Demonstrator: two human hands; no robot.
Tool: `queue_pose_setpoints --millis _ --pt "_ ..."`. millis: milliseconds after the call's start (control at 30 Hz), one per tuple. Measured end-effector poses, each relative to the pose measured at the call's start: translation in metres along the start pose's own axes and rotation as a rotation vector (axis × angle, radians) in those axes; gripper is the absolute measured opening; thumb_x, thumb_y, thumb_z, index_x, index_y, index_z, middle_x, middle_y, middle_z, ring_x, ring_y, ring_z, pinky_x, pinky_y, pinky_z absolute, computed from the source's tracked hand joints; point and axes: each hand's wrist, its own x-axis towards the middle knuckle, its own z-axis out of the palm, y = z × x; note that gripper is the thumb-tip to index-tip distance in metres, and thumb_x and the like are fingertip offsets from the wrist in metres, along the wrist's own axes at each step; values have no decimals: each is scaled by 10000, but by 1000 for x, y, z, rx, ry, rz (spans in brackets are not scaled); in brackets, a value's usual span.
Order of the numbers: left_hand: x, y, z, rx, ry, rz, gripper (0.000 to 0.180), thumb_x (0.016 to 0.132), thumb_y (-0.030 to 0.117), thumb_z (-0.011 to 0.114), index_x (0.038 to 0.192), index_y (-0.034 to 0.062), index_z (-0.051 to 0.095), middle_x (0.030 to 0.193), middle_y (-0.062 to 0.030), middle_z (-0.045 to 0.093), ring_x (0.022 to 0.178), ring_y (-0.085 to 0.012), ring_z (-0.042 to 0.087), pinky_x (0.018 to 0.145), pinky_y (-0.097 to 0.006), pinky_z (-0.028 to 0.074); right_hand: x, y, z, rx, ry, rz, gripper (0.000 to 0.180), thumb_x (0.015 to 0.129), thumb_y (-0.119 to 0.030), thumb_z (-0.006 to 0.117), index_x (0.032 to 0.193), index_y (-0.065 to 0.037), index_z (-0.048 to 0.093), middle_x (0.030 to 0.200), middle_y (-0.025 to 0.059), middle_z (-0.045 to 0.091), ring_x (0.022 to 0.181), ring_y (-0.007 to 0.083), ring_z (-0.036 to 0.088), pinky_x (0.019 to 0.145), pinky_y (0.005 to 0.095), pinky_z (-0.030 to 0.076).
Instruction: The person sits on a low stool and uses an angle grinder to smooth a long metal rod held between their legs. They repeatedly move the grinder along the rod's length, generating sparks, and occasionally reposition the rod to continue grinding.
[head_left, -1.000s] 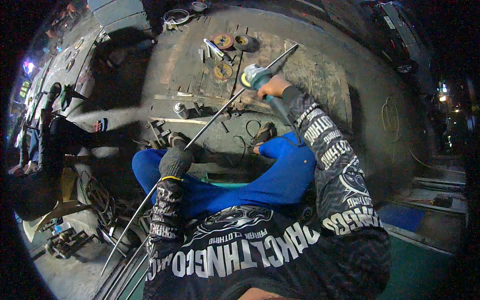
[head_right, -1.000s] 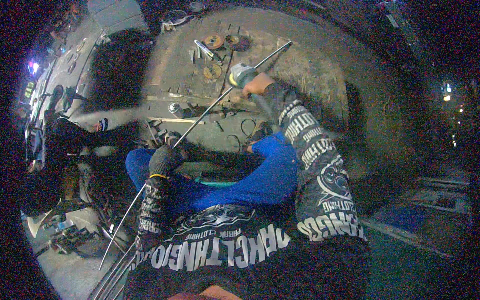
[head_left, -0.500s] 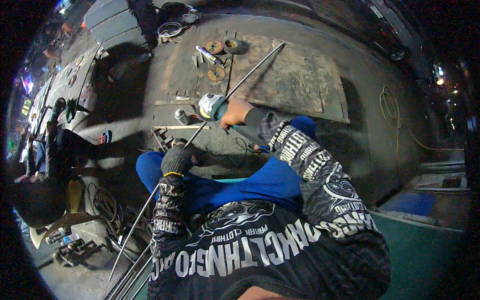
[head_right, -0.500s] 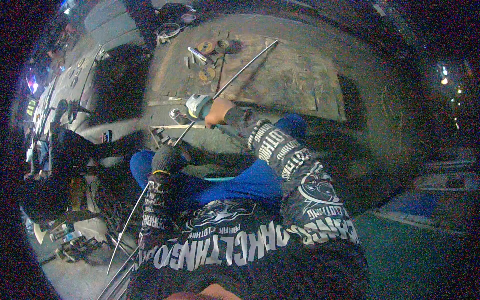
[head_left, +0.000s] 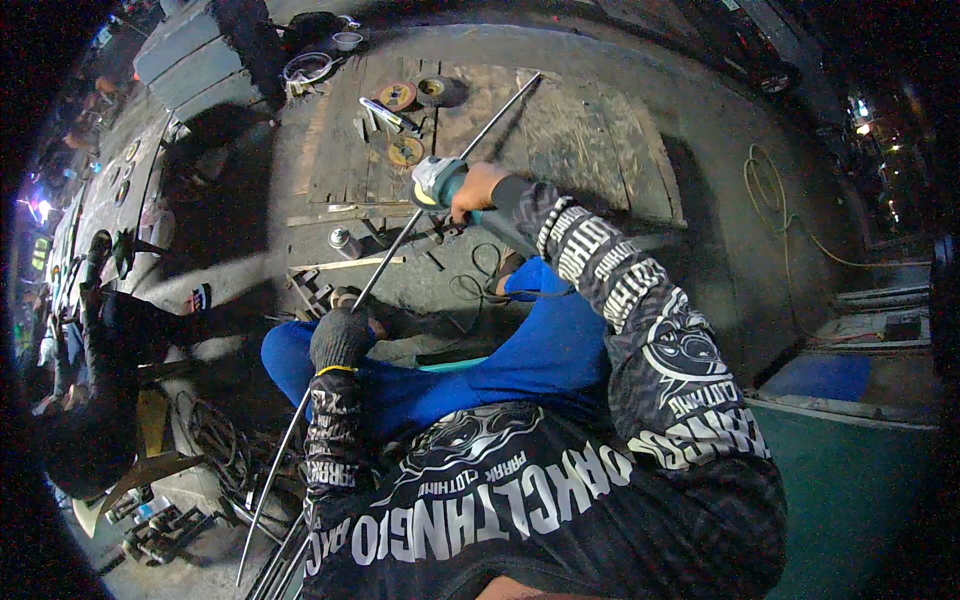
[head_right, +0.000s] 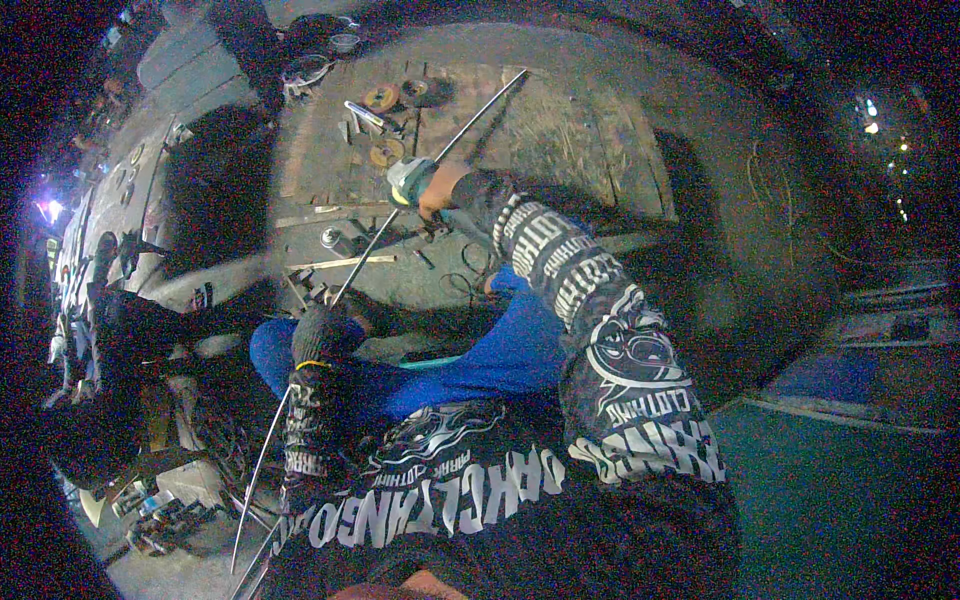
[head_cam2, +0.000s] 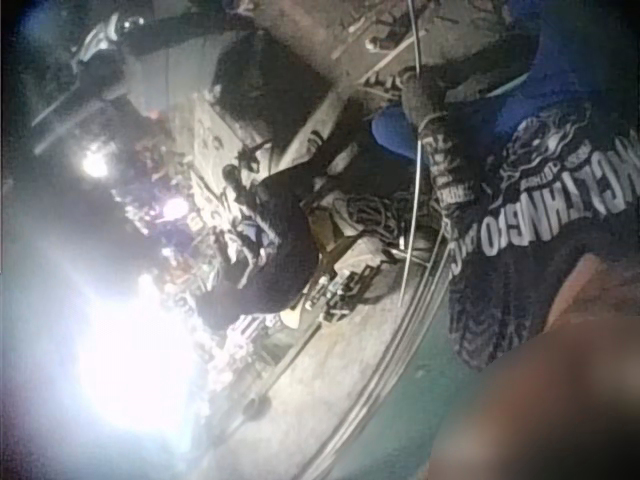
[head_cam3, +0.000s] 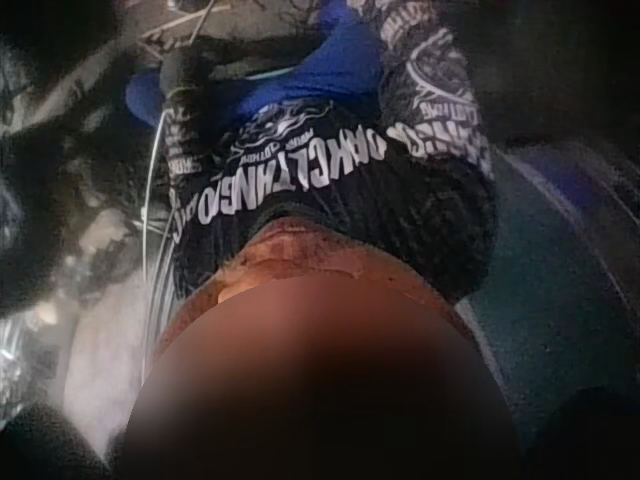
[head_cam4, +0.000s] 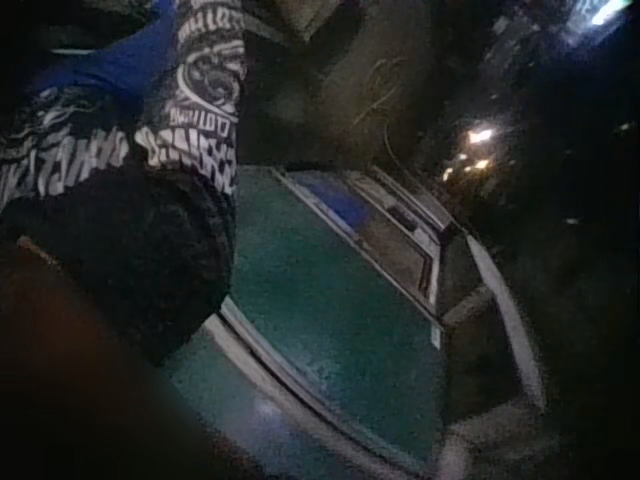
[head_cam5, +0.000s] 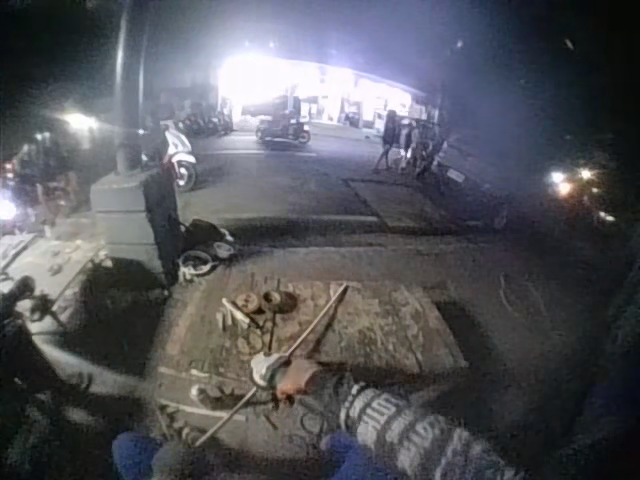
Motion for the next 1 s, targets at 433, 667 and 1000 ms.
queue_pose_setpoints --millis 433,667,1000 --pt "-21 21 -30 -109 -22 -204 504 814 524 622 894 38 728 872 -247 689 845 -407 679 739 -503 535 93 109 -71 -381 -172 -195 350 750 -429 658 1030 -240 750 1109 108 707 1039 317 651 889 441 488" --pt "-37 24 -22 -54 -51 -375 417 830 472 616 888 72 716 858 -193 698 835 -401 672 722 -521 518 139 194 -93 -299 -141 -13 273 754 -364 703 984 -228 756 1044 26 725 948 244 671 820 360 508" --pt "-67 25 -28 -42 22 -392 319 796 416 658 892 118 721 825 -158 695 788 -381 670 686 -484 527 165 247 -157 -313 -209 -50 221 828 -313 638 1000 -213 735 1072 43 707 1008 219 645 903 344 462"
